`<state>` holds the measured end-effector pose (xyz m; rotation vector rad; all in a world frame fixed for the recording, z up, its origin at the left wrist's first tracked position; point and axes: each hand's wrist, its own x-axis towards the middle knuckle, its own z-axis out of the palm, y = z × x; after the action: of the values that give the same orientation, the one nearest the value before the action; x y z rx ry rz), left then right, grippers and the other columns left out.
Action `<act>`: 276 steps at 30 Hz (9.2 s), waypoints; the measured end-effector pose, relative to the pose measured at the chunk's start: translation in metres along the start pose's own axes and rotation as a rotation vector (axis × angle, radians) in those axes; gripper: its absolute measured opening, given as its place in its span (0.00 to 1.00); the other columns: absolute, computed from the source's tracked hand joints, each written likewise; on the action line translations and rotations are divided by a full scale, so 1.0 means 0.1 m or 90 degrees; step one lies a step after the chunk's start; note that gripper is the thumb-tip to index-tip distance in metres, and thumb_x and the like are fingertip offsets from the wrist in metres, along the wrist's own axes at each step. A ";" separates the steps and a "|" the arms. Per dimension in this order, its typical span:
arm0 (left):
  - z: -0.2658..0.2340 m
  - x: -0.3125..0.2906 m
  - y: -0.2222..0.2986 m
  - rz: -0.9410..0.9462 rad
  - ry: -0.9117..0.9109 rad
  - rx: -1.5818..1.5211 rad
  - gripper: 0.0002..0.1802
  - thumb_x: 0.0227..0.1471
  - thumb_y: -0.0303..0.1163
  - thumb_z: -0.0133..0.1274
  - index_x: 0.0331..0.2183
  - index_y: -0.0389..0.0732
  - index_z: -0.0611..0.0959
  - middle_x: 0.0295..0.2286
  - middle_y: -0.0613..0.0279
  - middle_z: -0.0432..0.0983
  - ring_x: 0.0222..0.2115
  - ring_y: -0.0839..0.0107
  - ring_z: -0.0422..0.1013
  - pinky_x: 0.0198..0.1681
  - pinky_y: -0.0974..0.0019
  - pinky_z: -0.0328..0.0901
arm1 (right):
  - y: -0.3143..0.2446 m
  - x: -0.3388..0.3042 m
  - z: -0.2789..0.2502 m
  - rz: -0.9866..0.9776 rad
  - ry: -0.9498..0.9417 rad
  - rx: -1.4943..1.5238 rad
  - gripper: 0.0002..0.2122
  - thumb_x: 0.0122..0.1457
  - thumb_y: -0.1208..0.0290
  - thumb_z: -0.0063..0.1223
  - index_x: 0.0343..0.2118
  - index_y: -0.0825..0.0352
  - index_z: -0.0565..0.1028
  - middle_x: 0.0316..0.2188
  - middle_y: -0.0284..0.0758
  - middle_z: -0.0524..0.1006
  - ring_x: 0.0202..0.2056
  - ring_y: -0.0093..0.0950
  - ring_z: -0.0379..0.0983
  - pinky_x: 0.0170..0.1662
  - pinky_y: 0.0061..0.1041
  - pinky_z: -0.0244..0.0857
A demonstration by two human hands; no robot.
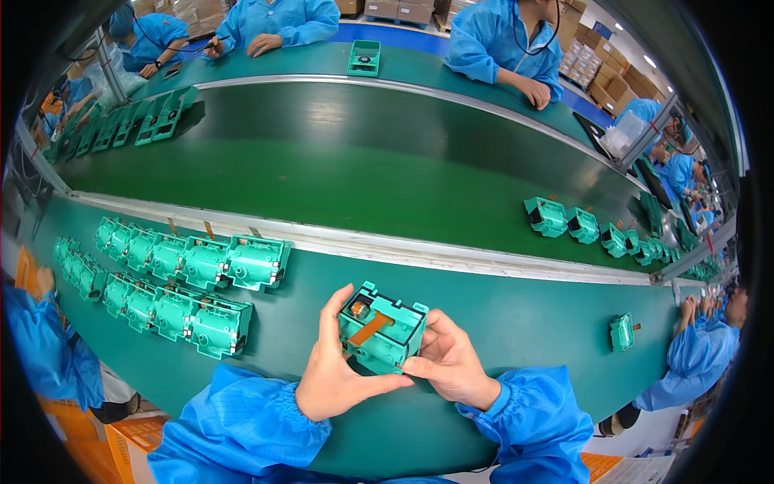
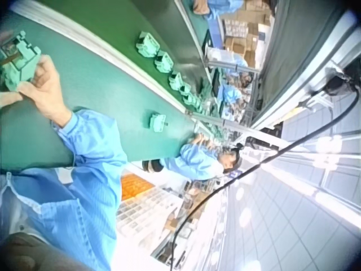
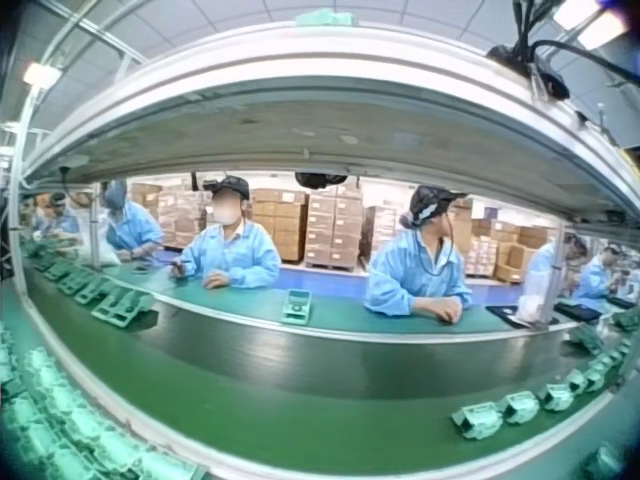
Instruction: The person assembles electronic components into a green plastic housing by hand on a factory assembly line.
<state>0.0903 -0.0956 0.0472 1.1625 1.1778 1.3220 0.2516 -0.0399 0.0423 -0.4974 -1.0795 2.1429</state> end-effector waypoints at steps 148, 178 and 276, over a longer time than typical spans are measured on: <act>0.15 0.08 -0.14 -0.023 -0.149 -0.404 0.34 0.47 0.18 0.46 0.55 0.38 0.54 0.50 0.52 0.57 0.50 0.62 0.57 0.53 0.59 0.52 | -0.29 -0.18 -0.32 0.027 0.076 0.106 0.17 0.54 0.66 0.48 0.45 0.67 0.64 0.41 0.32 0.70 0.41 0.23 0.67 0.44 0.25 0.62; 0.15 0.03 -0.09 -0.298 -0.202 -0.825 0.48 0.39 0.58 0.43 0.53 0.33 0.54 0.45 0.24 0.55 0.40 0.42 0.64 0.40 0.51 0.62 | -0.20 -0.22 -0.12 -0.436 0.037 -0.722 0.37 0.36 0.61 0.66 0.49 0.74 0.60 0.46 0.45 0.65 0.45 0.42 0.62 0.46 0.35 0.58; -1.68 -0.73 0.62 -0.001 0.476 0.871 0.26 0.46 0.35 0.50 0.49 0.43 0.65 0.50 0.46 0.54 0.53 0.42 0.43 0.53 0.47 0.43 | 0.66 0.91 1.40 -0.417 -0.316 -0.779 0.22 0.48 0.71 0.53 0.47 0.67 0.64 0.47 0.48 0.61 0.43 0.41 0.65 0.42 0.30 0.64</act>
<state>-0.0769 -0.1812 0.0931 1.5507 2.8616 0.8419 0.0784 -0.0800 0.0676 -0.0534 -2.3924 0.8517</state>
